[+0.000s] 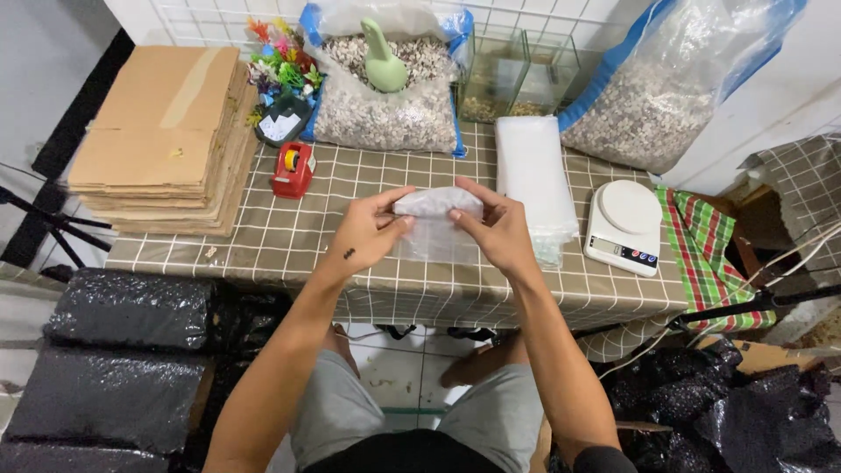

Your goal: Packaging granular substrate into small bags, weighing them on a scale, and placing them into mailers.

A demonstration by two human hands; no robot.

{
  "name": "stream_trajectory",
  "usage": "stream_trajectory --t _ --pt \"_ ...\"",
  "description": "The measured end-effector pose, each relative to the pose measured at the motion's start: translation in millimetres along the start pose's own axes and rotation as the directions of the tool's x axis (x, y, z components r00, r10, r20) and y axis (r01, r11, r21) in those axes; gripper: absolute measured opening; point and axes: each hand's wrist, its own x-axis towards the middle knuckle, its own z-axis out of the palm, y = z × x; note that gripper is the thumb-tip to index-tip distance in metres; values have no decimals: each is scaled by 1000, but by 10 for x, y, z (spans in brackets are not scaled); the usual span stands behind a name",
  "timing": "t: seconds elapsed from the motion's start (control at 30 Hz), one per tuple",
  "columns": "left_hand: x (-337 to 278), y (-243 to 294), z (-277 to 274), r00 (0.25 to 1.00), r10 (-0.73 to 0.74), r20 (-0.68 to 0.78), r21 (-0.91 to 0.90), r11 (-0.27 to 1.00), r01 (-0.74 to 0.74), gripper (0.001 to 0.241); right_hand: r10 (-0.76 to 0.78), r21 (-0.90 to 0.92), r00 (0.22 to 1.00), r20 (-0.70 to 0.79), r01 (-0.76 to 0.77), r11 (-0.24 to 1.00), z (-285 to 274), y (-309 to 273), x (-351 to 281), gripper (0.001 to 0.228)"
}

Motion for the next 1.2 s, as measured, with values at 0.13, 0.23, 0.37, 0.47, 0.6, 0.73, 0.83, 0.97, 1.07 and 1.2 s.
stream_trajectory --t 0.13,0.23,0.37,0.47,0.6,0.73,0.83,0.97,1.07,1.2 --pt "-133 299 160 980 152 -126 306 946 -107 23 -196 -209 980 -32 185 960 -77 -134 -43 29" --pt "-216 526 127 860 497 -111 562 745 -358 31 -490 -435 870 -59 419 797 -166 -147 -23 16" --pt "-98 388 173 884 455 -111 547 770 -328 39 -369 -269 924 -100 332 904 21 -79 22 13" --pt "71 87 169 947 242 -210 511 853 -104 41 -139 -188 985 -98 119 975 36 245 210 16" --pt "306 -606 79 939 -5 -345 273 956 105 19 -31 -428 992 -120 -24 904 17 891 483 36" --pt "542 -1431 -36 897 -130 -423 296 916 272 48 14 -657 990 -139 -103 747 246 815 406 56" --pt "307 -974 192 899 -65 -433 433 860 270 44 8 -823 995 -103 -90 561 147 1362 556 56" --pt "141 -564 311 920 -87 -382 635 699 329 38 -19 -915 996 -88 -73 397 163 1185 388 34" --pt "85 -659 330 921 78 -381 804 520 288 37 -167 -962 986 -13 34 272 194 1192 233 35" --pt "163 -722 405 902 424 -80 917 386 -100 47 -331 -914 899 286 360 189 228 1187 219 56"
